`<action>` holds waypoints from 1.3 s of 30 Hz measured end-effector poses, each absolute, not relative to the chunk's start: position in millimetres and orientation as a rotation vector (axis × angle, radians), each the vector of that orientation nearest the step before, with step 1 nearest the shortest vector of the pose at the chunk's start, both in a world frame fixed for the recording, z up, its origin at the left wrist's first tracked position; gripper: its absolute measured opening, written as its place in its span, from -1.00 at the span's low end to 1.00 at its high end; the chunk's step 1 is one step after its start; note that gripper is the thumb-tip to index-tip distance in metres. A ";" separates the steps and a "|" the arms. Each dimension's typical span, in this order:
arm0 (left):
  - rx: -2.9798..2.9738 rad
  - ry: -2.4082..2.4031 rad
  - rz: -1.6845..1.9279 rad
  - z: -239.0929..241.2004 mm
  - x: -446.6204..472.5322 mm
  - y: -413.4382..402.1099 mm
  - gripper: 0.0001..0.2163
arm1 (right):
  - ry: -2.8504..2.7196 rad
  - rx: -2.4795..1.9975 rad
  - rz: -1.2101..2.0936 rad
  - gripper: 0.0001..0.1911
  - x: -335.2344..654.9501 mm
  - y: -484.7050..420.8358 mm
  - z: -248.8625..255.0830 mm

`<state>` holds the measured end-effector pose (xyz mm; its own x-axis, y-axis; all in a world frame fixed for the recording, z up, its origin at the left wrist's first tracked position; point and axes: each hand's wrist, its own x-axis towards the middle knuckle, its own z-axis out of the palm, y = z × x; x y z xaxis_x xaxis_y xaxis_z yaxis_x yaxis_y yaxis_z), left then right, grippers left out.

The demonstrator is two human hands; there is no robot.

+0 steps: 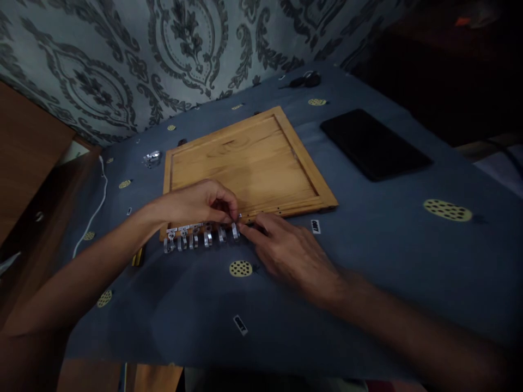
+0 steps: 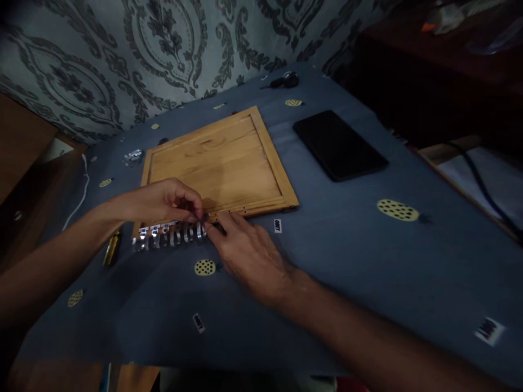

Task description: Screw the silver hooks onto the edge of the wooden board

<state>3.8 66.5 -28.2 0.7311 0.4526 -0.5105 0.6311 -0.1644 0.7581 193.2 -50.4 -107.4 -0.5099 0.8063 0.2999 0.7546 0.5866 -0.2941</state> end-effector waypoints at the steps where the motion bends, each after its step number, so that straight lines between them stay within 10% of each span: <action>1: 1.809 0.846 -0.195 -29.5 3.5 66.7 -0.90 | -2.415 -1.253 0.176 -0.63 193.3 -50.4 -107.3; 39: 1.813 0.939 -0.117 -35.3 5.5 59.0 -0.94 | -2.452 -1.293 0.243 -0.63 192.1 -49.7 -101.6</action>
